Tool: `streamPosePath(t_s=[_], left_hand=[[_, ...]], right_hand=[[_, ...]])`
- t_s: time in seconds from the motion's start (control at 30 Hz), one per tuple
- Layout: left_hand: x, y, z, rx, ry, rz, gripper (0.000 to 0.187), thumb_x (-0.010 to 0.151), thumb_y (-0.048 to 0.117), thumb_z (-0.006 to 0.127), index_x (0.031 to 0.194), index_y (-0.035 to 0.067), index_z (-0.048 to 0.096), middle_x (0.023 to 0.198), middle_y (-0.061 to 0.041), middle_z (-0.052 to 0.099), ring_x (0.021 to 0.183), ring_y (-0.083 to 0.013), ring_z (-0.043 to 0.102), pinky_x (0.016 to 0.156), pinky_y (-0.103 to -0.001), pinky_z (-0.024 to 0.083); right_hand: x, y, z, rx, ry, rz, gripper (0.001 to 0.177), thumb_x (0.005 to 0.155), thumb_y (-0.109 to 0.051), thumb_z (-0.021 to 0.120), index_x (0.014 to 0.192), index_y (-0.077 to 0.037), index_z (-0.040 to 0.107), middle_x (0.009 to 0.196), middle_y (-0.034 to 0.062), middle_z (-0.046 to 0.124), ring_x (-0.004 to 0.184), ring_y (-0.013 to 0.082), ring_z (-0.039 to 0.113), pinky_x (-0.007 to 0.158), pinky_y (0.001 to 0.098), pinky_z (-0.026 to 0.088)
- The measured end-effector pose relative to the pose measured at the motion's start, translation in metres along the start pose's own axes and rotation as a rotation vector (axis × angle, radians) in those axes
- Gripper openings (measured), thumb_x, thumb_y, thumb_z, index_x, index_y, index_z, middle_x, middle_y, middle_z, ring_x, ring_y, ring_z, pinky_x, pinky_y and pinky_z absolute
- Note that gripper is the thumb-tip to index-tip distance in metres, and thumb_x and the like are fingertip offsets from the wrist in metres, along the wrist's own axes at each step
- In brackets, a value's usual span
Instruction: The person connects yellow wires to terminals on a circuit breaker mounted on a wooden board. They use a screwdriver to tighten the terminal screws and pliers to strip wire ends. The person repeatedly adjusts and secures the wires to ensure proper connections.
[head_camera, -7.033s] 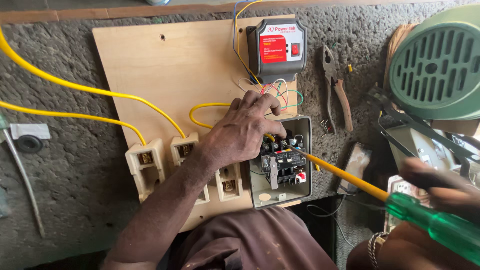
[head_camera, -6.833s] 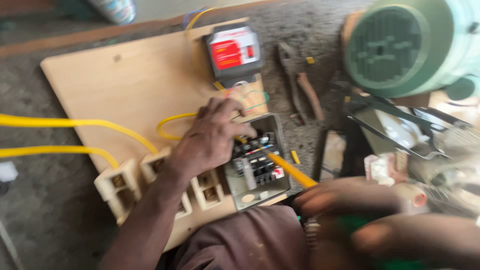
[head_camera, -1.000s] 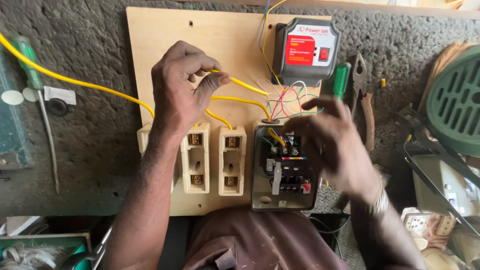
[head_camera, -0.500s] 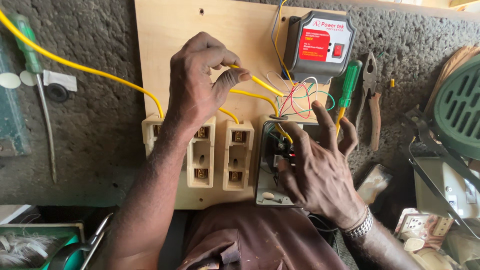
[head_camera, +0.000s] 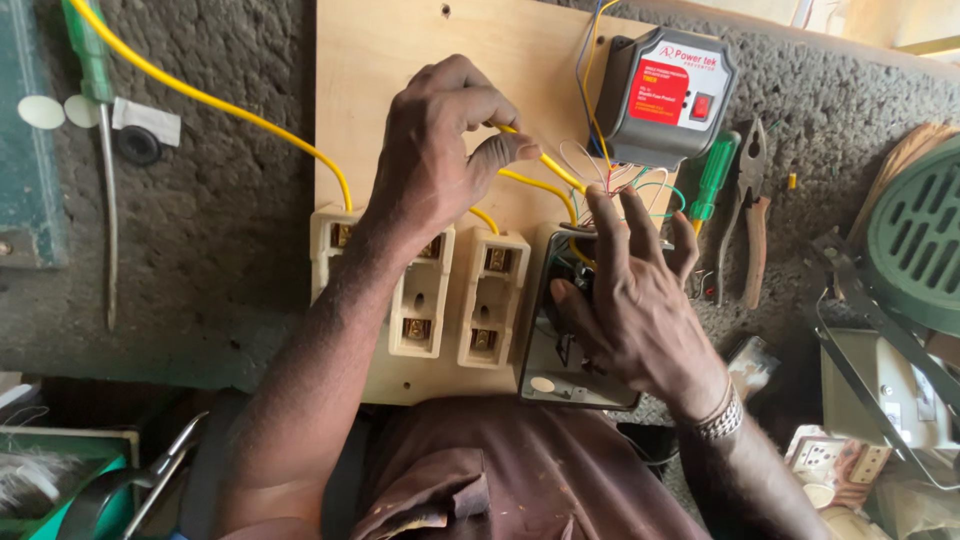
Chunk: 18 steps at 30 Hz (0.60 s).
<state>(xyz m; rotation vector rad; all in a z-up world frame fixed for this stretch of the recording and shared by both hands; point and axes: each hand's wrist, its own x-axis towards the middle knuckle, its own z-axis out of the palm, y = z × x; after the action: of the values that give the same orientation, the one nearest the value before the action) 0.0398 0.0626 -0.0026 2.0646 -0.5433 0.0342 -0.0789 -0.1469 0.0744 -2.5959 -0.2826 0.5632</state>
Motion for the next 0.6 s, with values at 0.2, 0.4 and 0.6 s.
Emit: streamPosePath(t_s=[0.2,0.4,0.6], left_hand=[[0.001,0.001,-0.003,0.022,-0.033,0.033,0.032,0.082,0.029,0.092,0.089,0.004,0.074,0.088,-0.007,0.065,0.086,-0.0259,0.063,0.076,-0.041,0.049],[0.0,0.001,0.011,0.046,-0.07,0.069,0.031,0.08,0.03,0.091,0.088,0.005,0.075,0.089,-0.008,0.065,0.089,-0.0276,0.063,0.079,-0.042,0.051],[0.005,-0.003,0.02,0.061,-0.107,0.032,0.031,0.081,0.029,0.092,0.088,0.004,0.074,0.089,-0.008,0.066,0.088,-0.0261,0.064,0.08,-0.042,0.051]], right_hand=[[-0.017,0.007,-0.025,0.243,0.232,0.055,0.063,0.095,-0.021,0.06,0.147,0.005,0.037,0.132,0.0187,0.07,0.142,0.0332,0.051,0.11,0.0447,0.041],[-0.034,0.04,-0.03,0.532,0.395,0.172,0.04,0.099,-0.002,0.052,0.138,0.003,0.054,0.115,0.0117,0.076,0.106,0.0172,0.071,0.097,0.0281,0.052],[-0.037,0.052,-0.017,0.513,0.41,0.149,0.033,0.098,-0.001,0.055,0.13,0.003,0.06,0.112,0.0119,0.075,0.103,0.0174,0.07,0.094,0.0288,0.052]])
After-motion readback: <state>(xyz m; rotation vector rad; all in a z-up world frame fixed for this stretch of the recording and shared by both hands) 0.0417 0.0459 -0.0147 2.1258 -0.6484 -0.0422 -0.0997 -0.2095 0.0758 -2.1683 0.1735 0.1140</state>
